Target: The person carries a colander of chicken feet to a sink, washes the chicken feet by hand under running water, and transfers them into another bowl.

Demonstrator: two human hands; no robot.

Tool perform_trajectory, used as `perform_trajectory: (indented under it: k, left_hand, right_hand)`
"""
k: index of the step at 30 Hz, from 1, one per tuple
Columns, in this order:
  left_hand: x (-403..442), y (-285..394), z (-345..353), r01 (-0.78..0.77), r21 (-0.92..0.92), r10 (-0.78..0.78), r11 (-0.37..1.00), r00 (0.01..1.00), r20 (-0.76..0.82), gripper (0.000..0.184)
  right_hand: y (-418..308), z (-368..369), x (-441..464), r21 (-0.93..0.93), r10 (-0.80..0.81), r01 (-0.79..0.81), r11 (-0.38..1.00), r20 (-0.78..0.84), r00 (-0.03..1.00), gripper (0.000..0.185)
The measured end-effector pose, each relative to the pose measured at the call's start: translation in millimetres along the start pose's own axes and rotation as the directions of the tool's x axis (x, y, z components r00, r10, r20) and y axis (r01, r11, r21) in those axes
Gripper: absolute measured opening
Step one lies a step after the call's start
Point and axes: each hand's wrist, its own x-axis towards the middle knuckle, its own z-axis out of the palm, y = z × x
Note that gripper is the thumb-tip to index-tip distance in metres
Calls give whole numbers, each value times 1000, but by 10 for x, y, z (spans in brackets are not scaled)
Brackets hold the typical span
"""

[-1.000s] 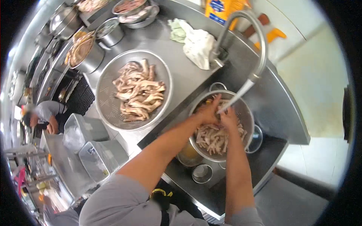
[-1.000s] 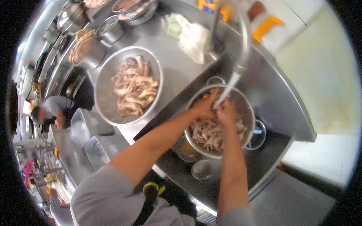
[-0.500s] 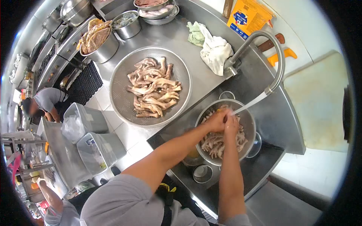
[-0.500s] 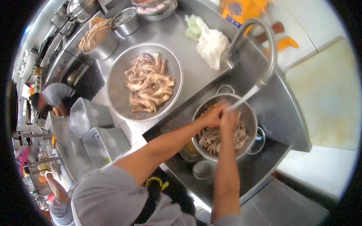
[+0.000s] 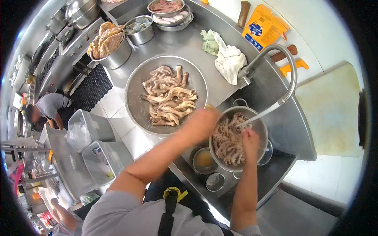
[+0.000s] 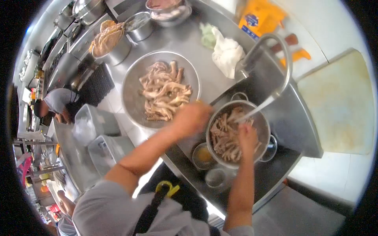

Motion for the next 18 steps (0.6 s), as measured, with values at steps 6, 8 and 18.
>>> perform_trajectory:
  k: [6,8,18]
  left_hand:
    - [-112,-961,-346,52,285,-52,957,999,-7,21]
    - [-66,-1029,-325,21,317,-34,948,999,36,22]
    - [-363,95,-523,-141,-385,-31,912,913,-407,23]
  right_hand:
    - [-690,195,-232,162,-62,66,985,-25,998,25]
    - [-946,321,-245,253,-96,96,963,-10,995,24]
    - [-1728,379,-616,662,-428,287,692,56,902,47]
